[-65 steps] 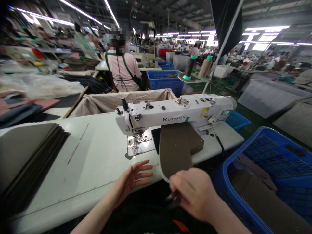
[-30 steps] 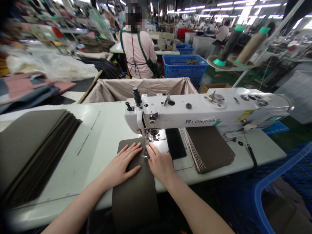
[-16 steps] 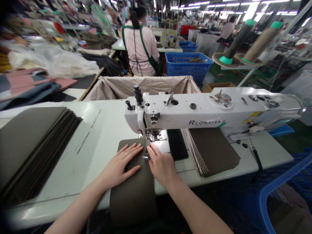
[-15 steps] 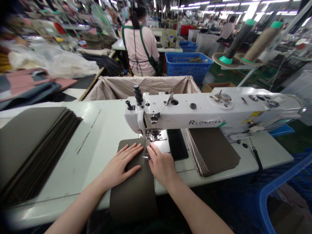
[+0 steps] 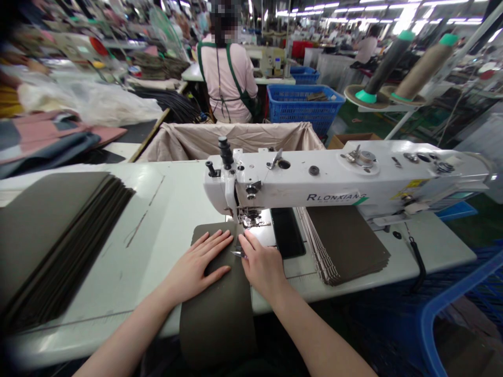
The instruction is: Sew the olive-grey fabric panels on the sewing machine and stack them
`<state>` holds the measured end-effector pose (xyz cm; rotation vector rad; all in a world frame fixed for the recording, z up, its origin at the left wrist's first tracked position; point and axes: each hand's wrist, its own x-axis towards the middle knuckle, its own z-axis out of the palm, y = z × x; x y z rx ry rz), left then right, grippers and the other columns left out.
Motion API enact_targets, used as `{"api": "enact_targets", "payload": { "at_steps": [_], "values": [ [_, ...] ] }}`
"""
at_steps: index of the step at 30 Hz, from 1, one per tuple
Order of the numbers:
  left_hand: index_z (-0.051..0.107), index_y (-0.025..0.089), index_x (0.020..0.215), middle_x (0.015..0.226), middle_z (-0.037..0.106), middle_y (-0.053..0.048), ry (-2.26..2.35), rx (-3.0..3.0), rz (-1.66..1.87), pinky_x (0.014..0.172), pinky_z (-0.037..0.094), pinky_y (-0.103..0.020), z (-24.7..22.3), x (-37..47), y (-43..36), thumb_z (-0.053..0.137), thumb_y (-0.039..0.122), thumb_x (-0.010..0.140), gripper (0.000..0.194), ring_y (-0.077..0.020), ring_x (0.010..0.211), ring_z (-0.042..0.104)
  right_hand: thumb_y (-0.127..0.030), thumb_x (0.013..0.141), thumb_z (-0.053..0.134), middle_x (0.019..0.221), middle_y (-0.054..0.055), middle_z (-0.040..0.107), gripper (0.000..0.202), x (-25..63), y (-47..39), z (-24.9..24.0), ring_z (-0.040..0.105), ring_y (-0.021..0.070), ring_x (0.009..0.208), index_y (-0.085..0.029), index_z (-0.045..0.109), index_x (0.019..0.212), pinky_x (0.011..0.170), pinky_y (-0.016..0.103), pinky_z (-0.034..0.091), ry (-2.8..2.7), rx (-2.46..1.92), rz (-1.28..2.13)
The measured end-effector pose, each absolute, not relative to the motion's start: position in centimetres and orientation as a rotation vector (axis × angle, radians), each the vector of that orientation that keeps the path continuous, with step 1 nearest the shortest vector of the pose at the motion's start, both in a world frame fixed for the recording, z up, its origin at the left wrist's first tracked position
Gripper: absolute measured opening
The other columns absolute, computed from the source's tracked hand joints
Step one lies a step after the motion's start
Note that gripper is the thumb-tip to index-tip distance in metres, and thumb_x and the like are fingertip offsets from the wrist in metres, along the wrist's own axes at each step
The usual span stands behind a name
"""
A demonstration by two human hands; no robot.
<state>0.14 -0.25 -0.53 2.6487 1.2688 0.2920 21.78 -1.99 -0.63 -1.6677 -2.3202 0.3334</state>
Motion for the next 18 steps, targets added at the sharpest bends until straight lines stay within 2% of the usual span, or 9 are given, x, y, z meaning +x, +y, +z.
{"api": "enact_targets", "payload": {
  "at_steps": [5,13,18],
  "values": [
    [0.024,0.027,0.151,0.155,0.031,-0.002,1.261,2.647,0.289,0.119,0.020,-0.047,-0.44,0.09,-0.19,0.045,0.052,0.093,0.066,-0.0244,0.143,0.026,-0.022,0.091,0.044,0.151,-0.001,0.039,0.054,21.78,-2.01,-0.64,0.061,0.0189,0.108,-0.029,0.037,0.145,0.087,0.032,0.049,-2.322,-1.675,0.327],
    [0.026,0.028,0.151,0.154,0.032,-0.003,1.243,2.621,0.326,0.118,0.020,-0.048,-0.38,0.10,0.00,0.048,0.050,0.093,0.065,-0.0258,0.143,0.027,-0.022,0.091,0.044,0.150,0.002,0.041,0.054,21.66,-2.00,-0.49,0.061,0.0189,0.108,-0.028,0.038,0.145,0.087,0.032,0.049,-2.322,-1.693,0.339],
    [0.029,0.029,0.149,0.154,0.032,-0.002,1.246,2.594,0.336,0.119,0.018,-0.049,-0.23,0.14,0.07,0.048,0.047,0.094,0.061,-0.0253,0.143,0.027,-0.021,0.091,0.044,0.150,-0.001,0.040,0.052,21.77,-2.04,-0.63,0.060,0.0187,0.111,-0.030,0.040,0.143,0.088,0.032,0.049,-2.304,-1.674,0.338]
  ]
}}
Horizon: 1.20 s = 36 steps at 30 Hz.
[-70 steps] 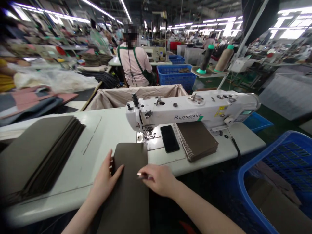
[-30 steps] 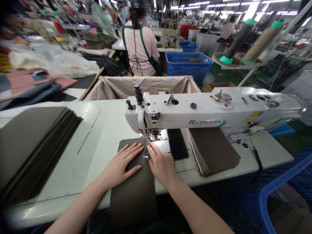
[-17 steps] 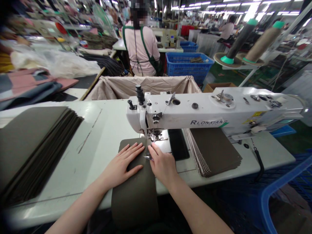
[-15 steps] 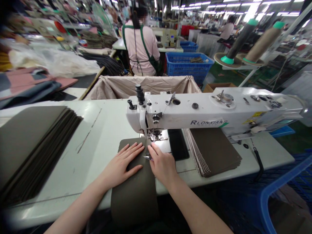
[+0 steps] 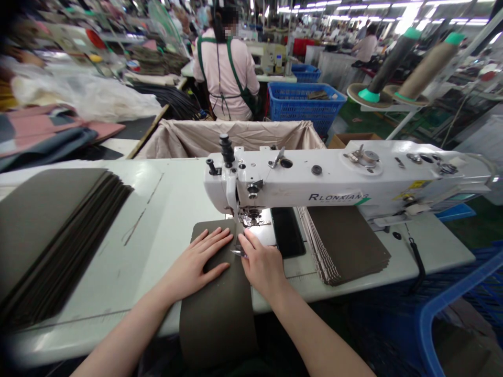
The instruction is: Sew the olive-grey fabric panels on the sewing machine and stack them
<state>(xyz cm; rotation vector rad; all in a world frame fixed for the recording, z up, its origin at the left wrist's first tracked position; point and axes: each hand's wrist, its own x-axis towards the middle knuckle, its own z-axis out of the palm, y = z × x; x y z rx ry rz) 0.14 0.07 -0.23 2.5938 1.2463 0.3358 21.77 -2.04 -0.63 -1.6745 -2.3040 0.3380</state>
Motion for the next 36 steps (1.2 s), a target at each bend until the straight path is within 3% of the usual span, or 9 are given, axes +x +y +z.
{"api": "enact_targets", "payload": {
  "at_steps": [15,36],
  "values": [
    [0.039,0.030,0.145,0.151,0.038,-0.002,1.251,2.508,0.410,0.119,0.011,-0.052,0.31,-0.06,-0.08,0.048,0.042,0.094,0.053,-0.0256,0.143,0.026,-0.022,0.093,0.044,0.149,-0.001,0.041,0.051,21.81,-2.12,-0.51,0.059,0.0184,0.112,-0.030,0.041,0.143,0.088,0.031,0.049,-2.290,-1.650,0.341],
    [0.042,0.029,0.142,0.149,0.041,-0.003,1.248,2.519,0.409,0.119,0.011,-0.053,0.23,0.00,0.01,0.047,0.040,0.094,0.049,-0.0257,0.143,0.028,-0.022,0.092,0.045,0.148,0.001,0.043,0.051,21.81,-2.07,-0.38,0.060,0.0183,0.111,-0.030,0.042,0.142,0.090,0.031,0.049,-2.300,-1.669,0.334]
  ]
}}
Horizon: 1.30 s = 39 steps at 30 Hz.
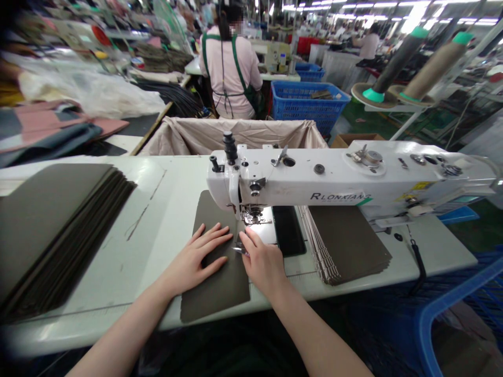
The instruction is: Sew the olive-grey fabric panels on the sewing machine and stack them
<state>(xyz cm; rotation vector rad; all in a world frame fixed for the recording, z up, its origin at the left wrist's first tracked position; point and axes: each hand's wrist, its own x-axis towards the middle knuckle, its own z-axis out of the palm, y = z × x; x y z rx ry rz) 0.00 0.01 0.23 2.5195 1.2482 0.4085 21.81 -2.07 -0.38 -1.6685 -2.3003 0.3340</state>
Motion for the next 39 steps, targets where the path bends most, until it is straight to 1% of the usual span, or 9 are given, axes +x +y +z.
{"api": "enact_targets", "payload": {
  "at_steps": [7,12,20,27,32,35,39],
  "values": [
    [0.043,0.029,0.141,0.149,0.041,-0.002,1.247,2.520,0.405,0.119,0.010,-0.052,0.32,-0.05,-0.06,0.047,0.039,0.094,0.048,-0.0247,0.143,0.028,-0.022,0.092,0.045,0.148,0.000,0.043,0.050,21.83,-2.09,-0.38,0.059,0.0185,0.113,-0.030,0.043,0.142,0.089,0.031,0.049,-2.292,-1.652,0.341],
    [0.043,0.029,0.141,0.150,0.040,-0.001,1.246,2.509,0.407,0.119,0.009,-0.052,0.19,-0.08,-0.07,0.046,0.039,0.095,0.048,-0.0244,0.143,0.026,-0.023,0.093,0.045,0.148,0.000,0.043,0.049,21.79,-2.11,-0.41,0.060,0.0185,0.111,-0.030,0.043,0.141,0.087,0.031,0.050,-2.294,-1.660,0.327],
    [0.045,0.028,0.140,0.149,0.042,-0.002,1.245,2.505,0.436,0.119,0.011,-0.052,0.19,0.01,-0.04,0.047,0.040,0.094,0.048,-0.0255,0.142,0.029,-0.023,0.093,0.045,0.149,0.000,0.042,0.050,21.87,-2.16,-0.58,0.061,0.0181,0.110,-0.030,0.041,0.142,0.088,0.031,0.049,-2.300,-1.660,0.337],
    [0.043,0.028,0.142,0.149,0.041,-0.003,1.240,2.504,0.421,0.119,0.009,-0.052,-0.01,-0.08,-0.03,0.046,0.041,0.095,0.049,-0.0244,0.142,0.030,-0.022,0.094,0.044,0.148,0.001,0.043,0.049,21.88,-2.07,-0.80,0.059,0.0191,0.113,-0.029,0.042,0.142,0.088,0.032,0.049,-2.288,-1.637,0.333],
    [0.043,0.028,0.142,0.149,0.042,-0.003,1.246,2.515,0.411,0.119,0.010,-0.052,-0.01,-0.13,0.02,0.047,0.041,0.094,0.049,-0.0245,0.142,0.030,-0.018,0.091,0.046,0.149,0.000,0.042,0.053,21.89,-2.09,-0.98,0.060,0.0192,0.111,-0.030,0.040,0.143,0.088,0.033,0.049,-2.285,-1.641,0.326],
    [0.042,0.028,0.143,0.150,0.041,-0.003,1.254,2.521,0.409,0.119,0.011,-0.052,0.02,-0.10,0.04,0.046,0.041,0.095,0.050,-0.0246,0.142,0.029,-0.016,0.089,0.047,0.149,0.000,0.042,0.055,21.91,-2.10,-0.95,0.059,0.0195,0.114,-0.029,0.040,0.143,0.089,0.033,0.049,-2.277,-1.627,0.342],
    [0.041,0.029,0.143,0.151,0.039,-0.001,1.274,2.539,0.394,0.119,0.011,-0.051,-0.08,-0.02,0.04,0.045,0.041,0.095,0.049,-0.0239,0.143,0.028,-0.019,0.091,0.046,0.148,0.000,0.043,0.052,21.92,-2.06,-0.92,0.059,0.0198,0.114,-0.028,0.041,0.142,0.090,0.033,0.049,-2.267,-1.612,0.352]
  ]
}}
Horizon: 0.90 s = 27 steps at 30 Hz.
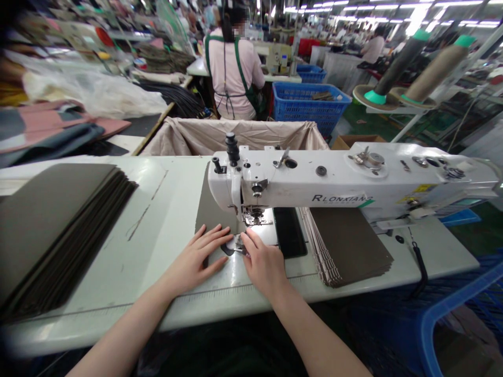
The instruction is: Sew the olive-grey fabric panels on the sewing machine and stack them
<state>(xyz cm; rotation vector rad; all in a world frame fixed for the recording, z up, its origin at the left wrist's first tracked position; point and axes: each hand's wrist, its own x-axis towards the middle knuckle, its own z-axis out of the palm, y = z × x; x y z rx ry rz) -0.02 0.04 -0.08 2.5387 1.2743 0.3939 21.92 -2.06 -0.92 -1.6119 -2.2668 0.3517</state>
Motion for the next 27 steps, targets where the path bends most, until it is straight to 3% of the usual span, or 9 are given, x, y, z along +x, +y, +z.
{"api": "enact_targets", "payload": {
  "at_steps": [8,27],
  "values": [
    [0.034,0.029,0.147,0.154,0.034,-0.002,1.336,2.584,0.372,0.119,0.012,-0.051,-0.59,0.19,0.09,0.047,0.042,0.095,0.055,-0.0251,0.144,0.025,-0.020,0.091,0.047,0.148,0.000,0.043,0.051,21.96,-2.09,-1.00,0.059,0.0211,0.113,-0.028,0.042,0.141,0.090,0.034,0.049,-2.261,-1.610,0.370],
    [0.034,0.030,0.148,0.153,0.036,-0.003,1.337,2.585,0.405,0.118,0.014,-0.052,-0.54,0.29,0.07,0.047,0.043,0.095,0.056,-0.0263,0.143,0.027,-0.022,0.091,0.048,0.148,0.001,0.043,0.049,21.94,-2.12,-1.10,0.060,0.0206,0.111,-0.027,0.044,0.139,0.091,0.033,0.049,-2.257,-1.616,0.355]
  ]
}}
